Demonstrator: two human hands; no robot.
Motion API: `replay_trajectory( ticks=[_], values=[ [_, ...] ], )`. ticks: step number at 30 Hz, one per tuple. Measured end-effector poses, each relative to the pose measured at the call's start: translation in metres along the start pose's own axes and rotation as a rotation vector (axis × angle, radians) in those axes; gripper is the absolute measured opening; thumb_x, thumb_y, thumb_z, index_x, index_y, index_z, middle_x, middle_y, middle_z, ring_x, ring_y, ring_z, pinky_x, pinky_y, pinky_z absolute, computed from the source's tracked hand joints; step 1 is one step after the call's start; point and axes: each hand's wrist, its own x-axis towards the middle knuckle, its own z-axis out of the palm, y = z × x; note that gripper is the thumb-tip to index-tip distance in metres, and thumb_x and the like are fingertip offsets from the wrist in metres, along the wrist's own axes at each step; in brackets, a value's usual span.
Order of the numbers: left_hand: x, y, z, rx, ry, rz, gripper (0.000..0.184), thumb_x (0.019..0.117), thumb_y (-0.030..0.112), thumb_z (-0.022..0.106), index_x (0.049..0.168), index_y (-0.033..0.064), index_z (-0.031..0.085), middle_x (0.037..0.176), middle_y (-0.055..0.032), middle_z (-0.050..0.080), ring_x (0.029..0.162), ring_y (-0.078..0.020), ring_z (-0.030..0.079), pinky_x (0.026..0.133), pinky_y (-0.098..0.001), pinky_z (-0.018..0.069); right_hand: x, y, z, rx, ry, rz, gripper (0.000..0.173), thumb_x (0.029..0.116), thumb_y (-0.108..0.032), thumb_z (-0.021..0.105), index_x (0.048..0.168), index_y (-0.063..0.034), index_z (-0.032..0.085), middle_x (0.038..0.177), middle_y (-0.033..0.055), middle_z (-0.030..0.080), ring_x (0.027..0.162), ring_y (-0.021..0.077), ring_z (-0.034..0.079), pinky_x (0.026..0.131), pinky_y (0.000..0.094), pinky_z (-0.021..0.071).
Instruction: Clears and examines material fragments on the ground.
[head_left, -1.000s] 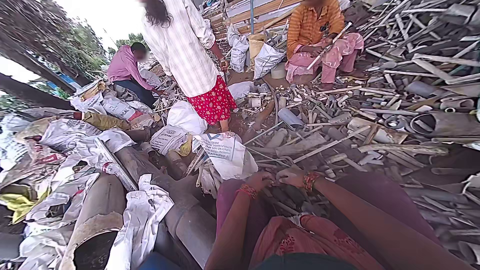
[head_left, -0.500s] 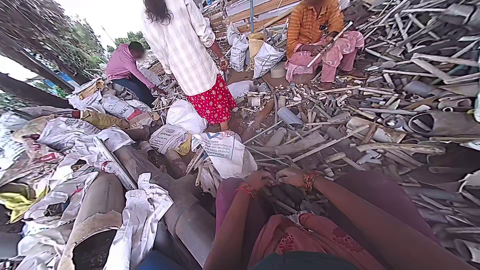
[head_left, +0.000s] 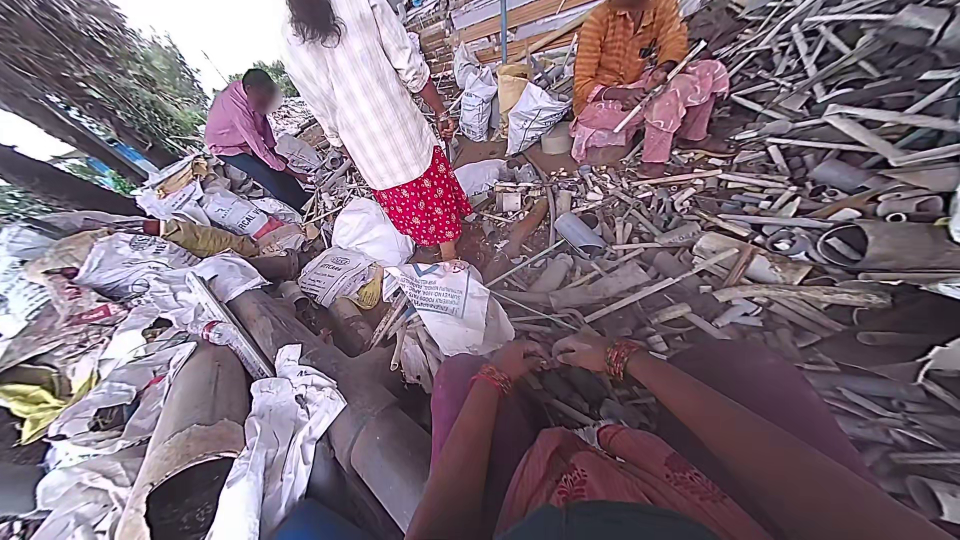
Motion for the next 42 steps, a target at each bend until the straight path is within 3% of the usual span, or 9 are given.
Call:
replay_trajectory(
  ticks=[15,24,28,42],
  values=[
    [0.001,-0.002,0.000,-0.041,-0.007,0.006,0.025,0.1024,0.002,0.054,0.122,-0.0107,0.064,0.116,-0.0250,0.068,0.104,-0.0282,0.069,0.100,-0.0414,0.0520,0.006,0.006,0.001,0.003,0.005,-0.018,0.034,0.1110,-0.020,0.047,0.135,-0.0003,0.062,0.123,0.0260,0.064,0.103,0.0351,0.064,0.096,0.0513,0.0476],
    [0.001,-0.005,0.001,-0.080,-0.008,0.007,0.026,0.1028,0.003,0.054,0.123,-0.0111,0.063,0.116,-0.0245,0.068,0.103,-0.0267,0.069,0.100,-0.0404,0.0522,0.007,0.008,0.001,-0.005,0.024,-0.041,0.034,0.1102,-0.020,0.048,0.134,-0.0004,0.064,0.128,0.0266,0.064,0.119,0.0389,0.061,0.105,0.0552,0.0423],
    [0.000,-0.002,0.000,-0.050,-0.003,-0.003,0.026,0.1028,0.004,0.055,0.123,-0.0102,0.064,0.116,-0.0243,0.069,0.105,-0.0270,0.069,0.101,-0.0401,0.0513,0.005,0.006,0.000,-0.007,0.010,-0.025,0.035,0.1113,-0.021,0.047,0.134,-0.0005,0.063,0.126,0.0255,0.064,0.113,0.0360,0.063,0.101,0.0523,0.0447],
    [0.000,-0.004,0.000,-0.065,0.001,0.002,0.027,0.1027,0.004,0.054,0.123,-0.0109,0.063,0.116,-0.0250,0.068,0.104,-0.0270,0.069,0.100,-0.0401,0.0515,0.008,0.007,0.001,-0.026,0.033,-0.043,0.035,0.1109,-0.020,0.047,0.134,-0.0002,0.063,0.122,0.0262,0.065,0.110,0.0369,0.063,0.102,0.0527,0.0436]
  ],
)
